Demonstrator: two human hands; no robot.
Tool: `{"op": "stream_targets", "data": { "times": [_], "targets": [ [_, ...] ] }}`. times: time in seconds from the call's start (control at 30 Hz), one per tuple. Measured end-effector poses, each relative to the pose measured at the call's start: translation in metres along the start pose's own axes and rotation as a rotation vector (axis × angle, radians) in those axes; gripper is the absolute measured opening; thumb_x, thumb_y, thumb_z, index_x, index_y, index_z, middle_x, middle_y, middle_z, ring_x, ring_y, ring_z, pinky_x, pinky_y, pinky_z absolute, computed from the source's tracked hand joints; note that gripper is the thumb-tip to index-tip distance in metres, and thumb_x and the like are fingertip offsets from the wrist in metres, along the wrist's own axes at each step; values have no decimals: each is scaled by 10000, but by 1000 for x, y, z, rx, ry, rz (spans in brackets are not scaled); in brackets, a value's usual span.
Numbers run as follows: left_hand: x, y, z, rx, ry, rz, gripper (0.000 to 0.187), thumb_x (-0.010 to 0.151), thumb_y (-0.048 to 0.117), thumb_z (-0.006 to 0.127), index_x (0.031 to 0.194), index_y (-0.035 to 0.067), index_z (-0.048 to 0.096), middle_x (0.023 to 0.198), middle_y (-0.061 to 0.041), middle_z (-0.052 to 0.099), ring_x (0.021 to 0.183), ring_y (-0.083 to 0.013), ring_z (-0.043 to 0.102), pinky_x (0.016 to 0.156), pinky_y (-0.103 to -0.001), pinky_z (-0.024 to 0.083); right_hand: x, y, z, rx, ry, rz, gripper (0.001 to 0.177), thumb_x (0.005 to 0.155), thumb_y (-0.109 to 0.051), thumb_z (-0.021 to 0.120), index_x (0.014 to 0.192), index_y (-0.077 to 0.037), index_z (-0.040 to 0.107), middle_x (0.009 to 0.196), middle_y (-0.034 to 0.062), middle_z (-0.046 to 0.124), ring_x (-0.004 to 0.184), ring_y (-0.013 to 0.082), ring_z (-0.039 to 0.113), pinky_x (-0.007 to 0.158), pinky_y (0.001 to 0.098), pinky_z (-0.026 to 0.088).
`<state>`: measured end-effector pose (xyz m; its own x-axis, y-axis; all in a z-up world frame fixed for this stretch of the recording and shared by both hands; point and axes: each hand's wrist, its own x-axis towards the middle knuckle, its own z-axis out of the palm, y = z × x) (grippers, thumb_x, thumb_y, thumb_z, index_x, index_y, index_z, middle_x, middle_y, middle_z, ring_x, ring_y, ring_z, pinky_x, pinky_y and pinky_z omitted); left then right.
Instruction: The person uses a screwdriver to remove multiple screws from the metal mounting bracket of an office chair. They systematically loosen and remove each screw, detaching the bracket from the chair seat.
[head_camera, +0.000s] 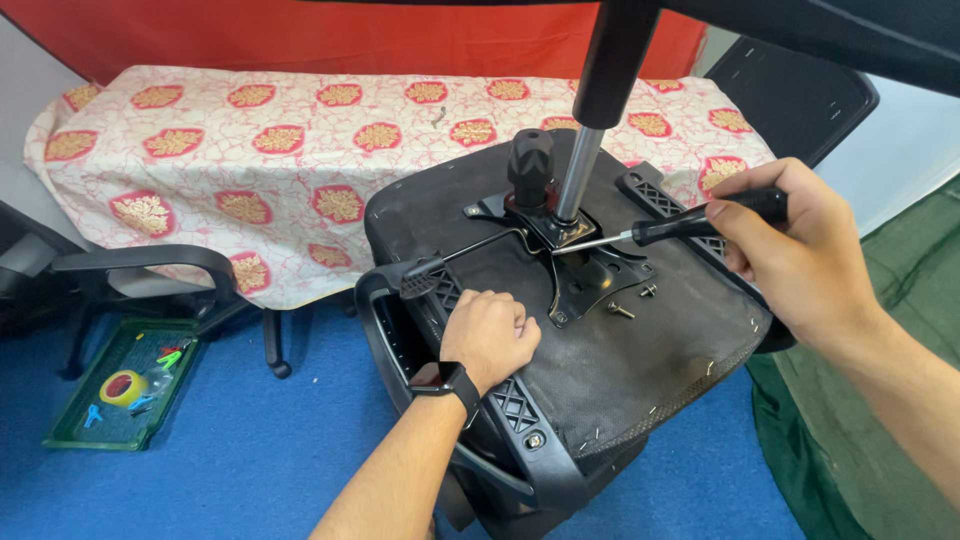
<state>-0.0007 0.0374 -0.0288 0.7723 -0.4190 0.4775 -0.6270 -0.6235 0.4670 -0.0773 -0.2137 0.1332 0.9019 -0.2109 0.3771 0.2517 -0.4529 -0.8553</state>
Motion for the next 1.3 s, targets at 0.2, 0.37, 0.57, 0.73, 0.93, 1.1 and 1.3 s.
{"op": "stream_targets", "data": {
  "times": [0.2, 0.37, 0.57, 0.73, 0.93, 1.1, 1.3],
  "targets": [
    [0, 11, 1, -9, 3, -108, 287, 767, 234, 623, 573, 27, 667, 692, -142, 680, 763, -315, 643, 884, -423, 477, -4, -11, -3, -52, -11, 12, 166, 981, -98, 672, 1106, -14, 604, 769, 15, 593, 609, 58, 538, 503, 228, 405],
    [-1, 21, 1, -3, 5, -165, 282, 772, 227, 614, 600, 15, 686, 716, -145, 694, 769, -309, 642, 901, -419, 472, -3, -13, -10, -43, -9, -16, 167, 982, -98, 666, 1102, -2, 600, 774, 17, 603, 614, 56, 550, 508, 230, 421],
    [-6, 33, 7, 27, -34, -205, 298, 786, 249, 603, 628, 21, 713, 734, -139, 702, 787, -302, 654, 909, -427, 448, -4, -9, -18, -21, 8, -22, 189, 989, -104, 673, 1120, 6, 592, 760, 27, 588, 616, 60, 546, 513, 234, 426],
    [-10, 45, 13, 88, -65, -216, 308, 847, 263, 579, 716, 38, 744, 792, -130, 717, 850, -295, 660, 908, -438, 433, -4, -11, -18, 8, -13, -57, 206, 987, -102, 677, 1132, 10, 582, 781, 18, 596, 630, 56, 551, 521, 232, 435],
    [-18, 61, 20, 79, -75, -236, 307, 878, 279, 586, 799, 44, 767, 910, -128, 719, 961, -310, 637, 933, -469, 405, -10, -18, -7, 77, -56, -115, 189, 997, -69, 664, 1146, 5, 575, 809, 7, 608, 644, 49, 559, 532, 223, 441],
    [-17, 68, 25, 106, -154, -258, 303, 879, 287, 601, 887, 36, 771, 1005, -163, 703, 1027, -347, 615, 952, -510, 391, -15, -29, 6, 56, -22, -98, 173, 1007, -71, 665, 1144, -13, 578, 758, 3, 593, 615, 52, 548, 520, 223, 434],
    [-10, 70, 20, -57, -391, -271, 347, 774, 274, 665, 968, 1, 754, 1191, -244, 637, 1169, -405, 560, 1042, -528, 377, -22, -45, 25, 53, 36, -121, 166, 1034, -77, 665, 1161, -25, 572, 776, 2, 591, 630, 53, 552, 538, 220, 428]
  ]
}}
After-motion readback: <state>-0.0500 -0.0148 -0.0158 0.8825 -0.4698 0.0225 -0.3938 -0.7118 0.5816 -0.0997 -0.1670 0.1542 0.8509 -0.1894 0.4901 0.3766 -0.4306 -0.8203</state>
